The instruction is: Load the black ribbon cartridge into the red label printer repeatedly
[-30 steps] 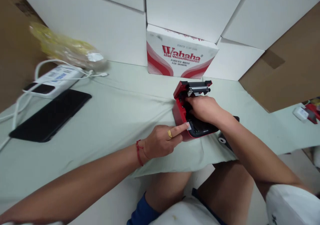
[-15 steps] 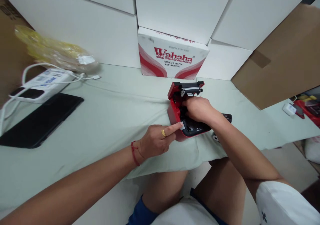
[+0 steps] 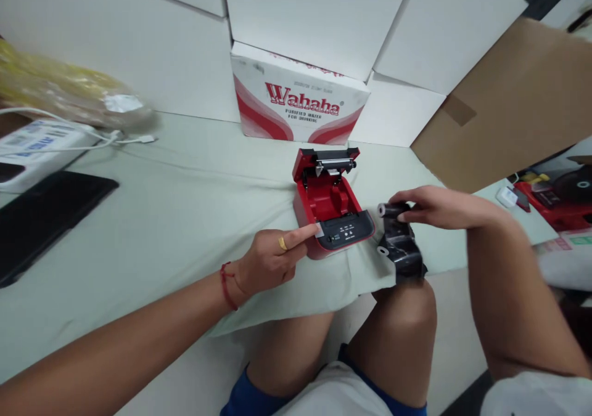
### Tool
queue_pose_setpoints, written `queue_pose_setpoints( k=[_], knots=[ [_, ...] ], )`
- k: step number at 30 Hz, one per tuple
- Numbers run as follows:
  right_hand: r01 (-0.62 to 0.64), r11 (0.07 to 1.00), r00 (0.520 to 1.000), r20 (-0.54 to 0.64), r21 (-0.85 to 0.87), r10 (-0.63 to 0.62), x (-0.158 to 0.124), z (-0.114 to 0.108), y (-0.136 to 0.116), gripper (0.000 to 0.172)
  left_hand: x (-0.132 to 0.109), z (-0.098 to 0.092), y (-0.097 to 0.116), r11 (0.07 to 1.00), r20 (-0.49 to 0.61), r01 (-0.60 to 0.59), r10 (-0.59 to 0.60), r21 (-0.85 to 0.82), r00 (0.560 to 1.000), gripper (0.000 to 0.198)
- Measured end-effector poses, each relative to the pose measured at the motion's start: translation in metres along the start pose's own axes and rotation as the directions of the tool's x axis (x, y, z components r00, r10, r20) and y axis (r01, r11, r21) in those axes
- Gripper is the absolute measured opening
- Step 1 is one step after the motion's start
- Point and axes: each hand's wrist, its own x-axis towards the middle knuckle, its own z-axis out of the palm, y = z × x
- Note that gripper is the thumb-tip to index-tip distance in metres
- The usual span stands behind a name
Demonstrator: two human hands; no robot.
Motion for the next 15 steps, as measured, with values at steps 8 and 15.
queue_pose_setpoints(
  k=[8, 15],
  knots=[
    [-0.067, 0.988, 0.979, -0.180, 0.142, 0.092, 0.032, 0.073, 0.022, 0.037, -0.008, -0.001, -0.003, 1.000, 0.051, 0.013, -0.013, -0.004, 0.999, 0.024],
    [0.087, 0.985, 0.992, -0.103, 0.151, -0.072, -0.020, 0.074, 0.052, 0.026, -0.007, -0.002, -0.002, 0.998, 0.042, 0.040, -0.038, -0.042, 0.998, 0.025]
  ],
)
